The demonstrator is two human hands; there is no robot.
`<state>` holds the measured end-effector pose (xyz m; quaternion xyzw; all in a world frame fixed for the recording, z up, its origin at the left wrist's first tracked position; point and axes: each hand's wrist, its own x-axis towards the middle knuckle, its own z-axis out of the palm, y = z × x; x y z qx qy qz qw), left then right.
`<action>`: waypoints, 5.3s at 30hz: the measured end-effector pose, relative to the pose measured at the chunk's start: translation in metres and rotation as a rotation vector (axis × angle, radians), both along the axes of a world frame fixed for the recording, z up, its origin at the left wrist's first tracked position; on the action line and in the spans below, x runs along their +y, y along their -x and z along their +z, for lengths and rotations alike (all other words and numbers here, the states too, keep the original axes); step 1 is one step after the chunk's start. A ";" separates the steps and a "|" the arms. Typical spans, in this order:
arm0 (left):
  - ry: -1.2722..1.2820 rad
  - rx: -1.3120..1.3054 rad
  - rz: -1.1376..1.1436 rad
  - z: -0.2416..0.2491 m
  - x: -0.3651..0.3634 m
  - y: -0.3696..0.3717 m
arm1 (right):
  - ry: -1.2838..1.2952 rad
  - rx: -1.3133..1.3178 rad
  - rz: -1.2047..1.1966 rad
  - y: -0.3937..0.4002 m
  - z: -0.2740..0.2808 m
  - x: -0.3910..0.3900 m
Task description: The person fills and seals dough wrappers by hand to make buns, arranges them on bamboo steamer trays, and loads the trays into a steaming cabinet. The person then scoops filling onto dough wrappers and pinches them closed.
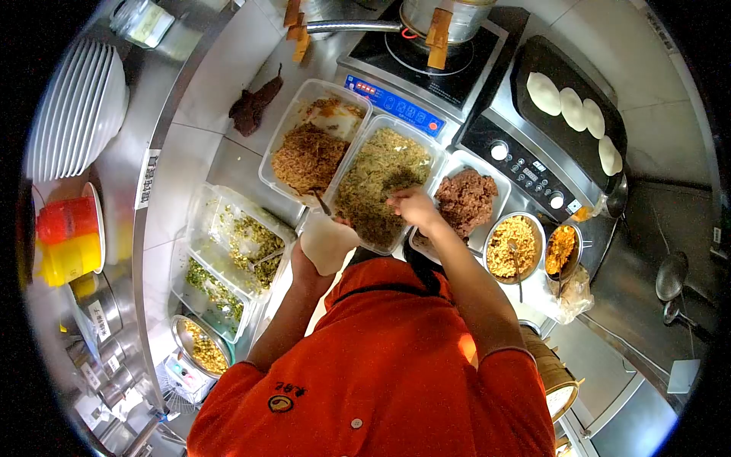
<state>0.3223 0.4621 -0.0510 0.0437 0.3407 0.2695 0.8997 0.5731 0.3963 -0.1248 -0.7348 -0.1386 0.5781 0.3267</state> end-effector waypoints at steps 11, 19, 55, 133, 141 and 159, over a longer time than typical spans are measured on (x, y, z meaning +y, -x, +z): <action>-0.055 0.017 0.149 -0.014 0.040 -0.058 | -0.252 0.015 -0.174 -0.001 0.091 -0.047; 0.000 -0.360 0.020 -0.032 0.044 -0.136 | -0.573 -1.176 0.209 0.036 0.134 -0.048; 0.128 -0.281 -0.033 0.018 0.042 -0.088 | -0.238 0.840 -0.393 0.033 0.169 -0.062; -0.035 -0.108 0.098 0.006 0.036 -0.058 | -0.757 -1.109 0.250 0.033 0.065 -0.034; 0.065 -0.206 -0.030 0.014 0.017 -0.057 | -0.500 -0.418 0.001 0.051 0.125 -0.029; 0.052 0.160 -0.359 0.028 0.027 -0.056 | -0.730 -0.802 0.244 0.050 0.158 -0.029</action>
